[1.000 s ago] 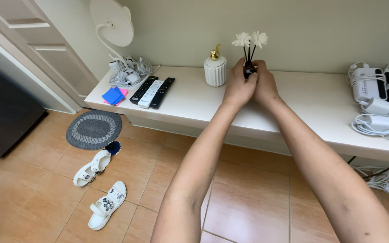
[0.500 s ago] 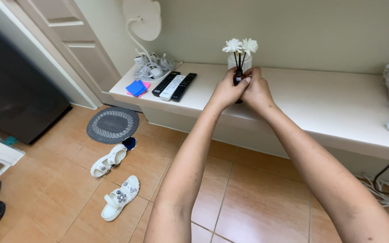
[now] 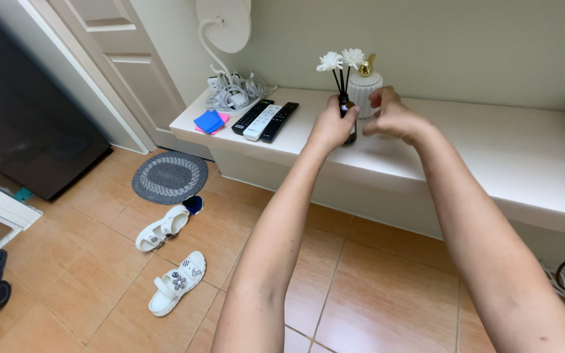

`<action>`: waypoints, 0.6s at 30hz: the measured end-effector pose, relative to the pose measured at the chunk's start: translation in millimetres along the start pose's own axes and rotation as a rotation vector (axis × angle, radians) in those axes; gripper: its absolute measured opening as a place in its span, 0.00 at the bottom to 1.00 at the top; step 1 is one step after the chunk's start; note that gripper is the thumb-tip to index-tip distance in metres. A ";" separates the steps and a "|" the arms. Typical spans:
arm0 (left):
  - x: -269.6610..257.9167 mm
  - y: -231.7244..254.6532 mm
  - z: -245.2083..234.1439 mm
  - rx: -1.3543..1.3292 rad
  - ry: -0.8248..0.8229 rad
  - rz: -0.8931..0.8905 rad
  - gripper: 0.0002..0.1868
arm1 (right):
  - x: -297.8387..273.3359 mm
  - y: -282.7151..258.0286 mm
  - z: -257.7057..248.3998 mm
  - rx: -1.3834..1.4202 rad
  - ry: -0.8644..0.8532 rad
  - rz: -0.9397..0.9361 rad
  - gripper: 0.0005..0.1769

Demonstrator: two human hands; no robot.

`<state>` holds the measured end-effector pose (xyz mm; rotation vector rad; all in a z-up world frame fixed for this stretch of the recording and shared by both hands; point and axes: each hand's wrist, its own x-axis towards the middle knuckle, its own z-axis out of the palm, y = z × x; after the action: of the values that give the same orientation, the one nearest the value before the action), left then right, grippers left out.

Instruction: The person removes various items from a white shelf under a television and places them on the tiled floor. They handle decorative spheres, a small vase, a flower arrangement, remote controls, a sticky note, a lamp, and a power adapter, moving each one from the shelf to the ground.

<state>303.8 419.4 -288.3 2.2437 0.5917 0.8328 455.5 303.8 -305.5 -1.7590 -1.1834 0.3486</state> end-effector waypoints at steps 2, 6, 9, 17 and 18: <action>12.1 -15.4 8.7 -0.006 0.013 0.003 0.26 | 16.3 5.9 0.7 -0.041 0.128 0.057 0.53; 26.8 -27.6 22.0 0.003 0.069 0.043 0.25 | 33.8 -14.4 10.0 -0.134 0.350 0.135 0.63; 33.7 -16.6 15.4 0.033 0.150 0.039 0.26 | 47.3 -8.6 14.5 -0.180 0.477 -0.097 0.66; 27.3 -14.7 -2.2 0.008 0.147 0.003 0.24 | 77.3 -31.6 18.8 -0.420 0.495 -0.352 0.48; 30.1 -23.0 1.1 0.017 0.139 0.010 0.23 | 83.5 -29.8 21.3 -0.431 0.513 -0.324 0.43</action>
<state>321.4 452.6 -293.4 2.2184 0.6549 0.9982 465.6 387.3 -270.3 -1.8166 -1.1835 -0.5594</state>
